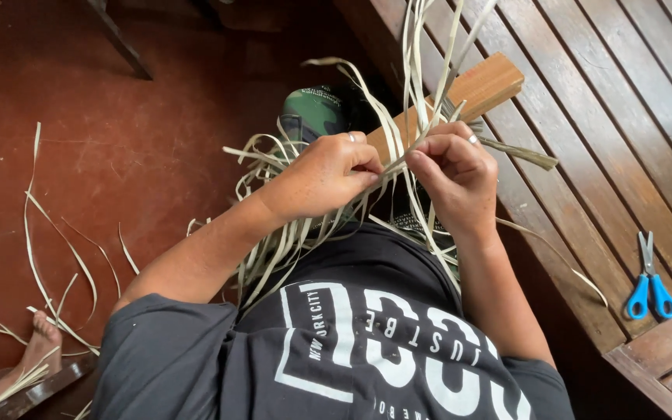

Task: The person weaves thin dried plant strips by hand into a basket frame held between their legs. They repeatedly pull and tuck the strips through the existing weave to build up the basket wall.

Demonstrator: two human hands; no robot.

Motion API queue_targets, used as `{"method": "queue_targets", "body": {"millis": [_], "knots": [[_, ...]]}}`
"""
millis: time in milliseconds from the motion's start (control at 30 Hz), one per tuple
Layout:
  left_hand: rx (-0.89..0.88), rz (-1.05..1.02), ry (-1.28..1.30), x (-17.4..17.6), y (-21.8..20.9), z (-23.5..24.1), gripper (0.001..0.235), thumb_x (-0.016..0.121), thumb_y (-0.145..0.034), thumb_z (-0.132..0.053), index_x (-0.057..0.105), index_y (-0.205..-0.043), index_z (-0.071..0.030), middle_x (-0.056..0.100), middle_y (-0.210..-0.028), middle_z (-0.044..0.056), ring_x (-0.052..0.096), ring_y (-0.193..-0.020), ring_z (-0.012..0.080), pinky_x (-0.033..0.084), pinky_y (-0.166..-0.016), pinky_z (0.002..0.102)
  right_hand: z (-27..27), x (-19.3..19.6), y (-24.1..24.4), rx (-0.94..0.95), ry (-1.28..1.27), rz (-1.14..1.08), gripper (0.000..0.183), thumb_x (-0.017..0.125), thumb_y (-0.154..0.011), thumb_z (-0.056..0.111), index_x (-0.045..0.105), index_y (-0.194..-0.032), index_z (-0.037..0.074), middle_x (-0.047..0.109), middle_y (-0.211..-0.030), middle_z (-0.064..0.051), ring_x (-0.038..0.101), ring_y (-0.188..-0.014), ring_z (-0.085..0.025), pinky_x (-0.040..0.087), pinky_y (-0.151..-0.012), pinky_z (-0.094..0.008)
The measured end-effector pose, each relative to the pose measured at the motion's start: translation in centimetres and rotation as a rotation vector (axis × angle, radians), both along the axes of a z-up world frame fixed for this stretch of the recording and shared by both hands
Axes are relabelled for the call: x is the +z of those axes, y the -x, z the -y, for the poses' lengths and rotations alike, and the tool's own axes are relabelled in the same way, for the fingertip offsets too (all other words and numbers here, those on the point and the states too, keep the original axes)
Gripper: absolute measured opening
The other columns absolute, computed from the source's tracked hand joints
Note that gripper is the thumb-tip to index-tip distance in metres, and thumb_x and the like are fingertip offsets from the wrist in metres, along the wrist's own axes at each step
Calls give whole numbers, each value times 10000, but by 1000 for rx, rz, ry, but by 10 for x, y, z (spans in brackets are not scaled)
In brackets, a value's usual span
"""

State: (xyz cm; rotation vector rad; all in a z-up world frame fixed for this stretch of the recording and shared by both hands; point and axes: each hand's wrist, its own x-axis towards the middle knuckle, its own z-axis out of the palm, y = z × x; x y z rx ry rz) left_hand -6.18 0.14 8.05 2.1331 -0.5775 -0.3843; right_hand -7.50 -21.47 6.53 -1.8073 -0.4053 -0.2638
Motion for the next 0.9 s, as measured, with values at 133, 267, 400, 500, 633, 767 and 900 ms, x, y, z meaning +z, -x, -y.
{"method": "queue_targets", "body": {"millis": [133, 267, 400, 500, 633, 767, 900], "knots": [[14, 100, -46, -15, 10, 11, 74, 681, -898, -189, 716, -833, -184, 592, -769, -1, 671, -783, 242, 551, -689, 363, 1, 2, 3, 87, 21, 53, 117, 825, -903, 12, 734, -932, -55, 654, -930, -175, 633, -765, -238, 496, -651, -321], [25, 405, -101, -15, 24, 16, 162, 629, -931, -140, 632, -769, -135, 512, -698, 20, 623, -598, 279, 530, -551, 374, 23, 2, 9, 41, 34, 75, 92, 819, -921, 43, 782, -974, -23, 676, -930, -165, 624, -767, -203, 506, -665, -304], [103, 484, -139, -42, 20, 14, 170, 651, -918, -205, 605, -762, -155, 514, -699, 29, 642, -612, 295, 538, -515, 392, 44, 6, 25, 7, 37, -16, 137, 780, -946, 6, 747, -1053, -74, 714, -1011, -206, 684, -824, -228, 538, -751, -314], [133, 519, -108, -47, 16, 13, 174, 648, -912, -182, 592, -749, -165, 510, -682, -4, 634, -568, 267, 530, -490, 358, 37, 11, 43, 83, 234, -97, 89, 730, -917, -10, 756, -999, -27, 719, -927, -235, 684, -776, -380, 515, -709, -457], [150, 510, -62, -46, 18, 16, 182, 668, -882, -161, 592, -718, -149, 522, -657, 29, 639, -563, 299, 525, -482, 374, 16, -1, 50, 103, 553, -353, 358, 623, -956, 90, 666, -1312, 102, 740, -942, -179, 696, -850, -403, 531, -708, -545], [185, 588, -90, -46, 22, 16, 180, 683, -872, -150, 584, -721, -157, 509, -658, 26, 640, -556, 290, 527, -474, 368, 12, -16, 44, 117, 691, -402, 434, 595, -1008, 247, 585, -1442, 236, 717, -1017, -89, 705, -926, -340, 562, -713, -533], [207, 625, -121, -47, 24, 18, 190, 687, -869, -151, 576, -715, -170, 494, -648, 8, 629, -537, 273, 528, -475, 353, 12, -9, 43, 106, 651, -476, 447, 580, -1014, 217, 551, -1459, 246, 694, -990, -54, 684, -909, -304, 557, -716, -505]]}}
